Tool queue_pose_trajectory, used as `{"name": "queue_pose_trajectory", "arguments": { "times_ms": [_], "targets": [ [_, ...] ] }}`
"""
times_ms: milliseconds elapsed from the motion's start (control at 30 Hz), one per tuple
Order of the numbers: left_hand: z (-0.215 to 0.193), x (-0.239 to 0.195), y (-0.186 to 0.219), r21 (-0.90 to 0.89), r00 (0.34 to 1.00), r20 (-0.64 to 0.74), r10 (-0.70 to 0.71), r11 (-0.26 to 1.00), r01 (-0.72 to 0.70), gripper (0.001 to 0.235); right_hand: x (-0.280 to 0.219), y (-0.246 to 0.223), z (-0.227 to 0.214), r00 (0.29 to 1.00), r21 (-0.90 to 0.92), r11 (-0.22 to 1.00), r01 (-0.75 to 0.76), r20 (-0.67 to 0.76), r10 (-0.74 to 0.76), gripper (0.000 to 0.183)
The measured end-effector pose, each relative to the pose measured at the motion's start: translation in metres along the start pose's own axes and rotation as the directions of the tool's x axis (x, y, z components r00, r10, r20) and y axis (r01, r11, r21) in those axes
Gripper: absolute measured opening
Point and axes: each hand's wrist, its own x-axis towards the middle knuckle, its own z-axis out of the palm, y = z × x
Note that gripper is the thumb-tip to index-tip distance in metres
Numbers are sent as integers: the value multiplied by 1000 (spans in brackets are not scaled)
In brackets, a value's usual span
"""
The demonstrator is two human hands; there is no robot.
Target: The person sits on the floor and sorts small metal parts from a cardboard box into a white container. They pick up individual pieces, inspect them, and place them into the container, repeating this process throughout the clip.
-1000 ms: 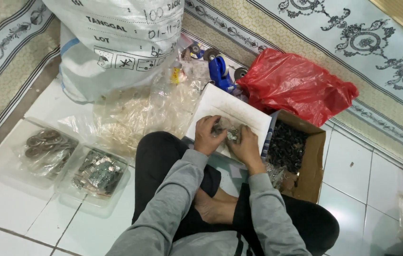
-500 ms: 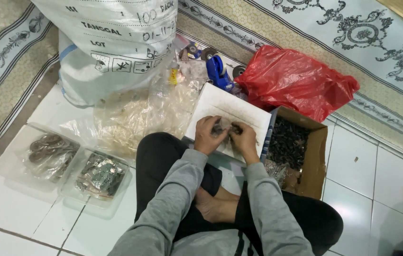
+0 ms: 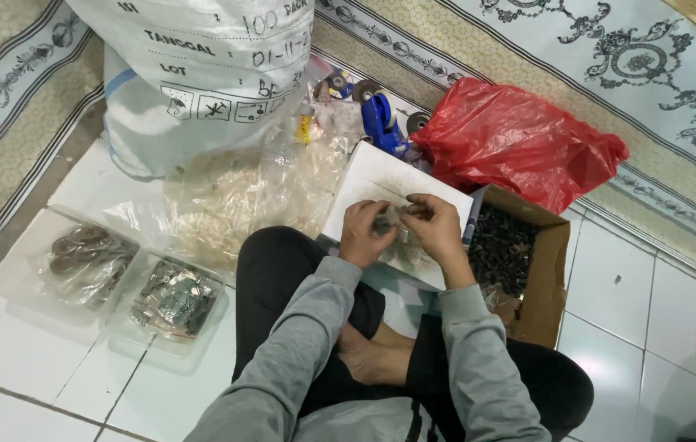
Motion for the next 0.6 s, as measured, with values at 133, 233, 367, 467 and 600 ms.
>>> {"name": "queue_pose_trajectory", "arguments": {
  "times_ms": [133,233,367,467,600],
  "targets": [
    [4,-1,-7,-6,1000,30,-1,1000,1,50,6,-10,5,999,-285,958,-41,10,46,44],
    [7,-2,-10,53,999,43,15,998,-17,54,3,-28,8,999,-417,908,35,49,-16,43],
    [4,-1,-6,33,1000,23,-15,999,15,55,-8,-53,-1,994,-326,940,106,9,-109,34],
    [2,-3,-5,2,999,-16,-30,1000,30,54,-12,-16,-5,995,-346,936,68,-44,-89,32],
    [1,0,-10,-11,997,-79,-28,1000,27,55,-28,41,15,992,-575,814,-80,37,124,48]
  ]
}}
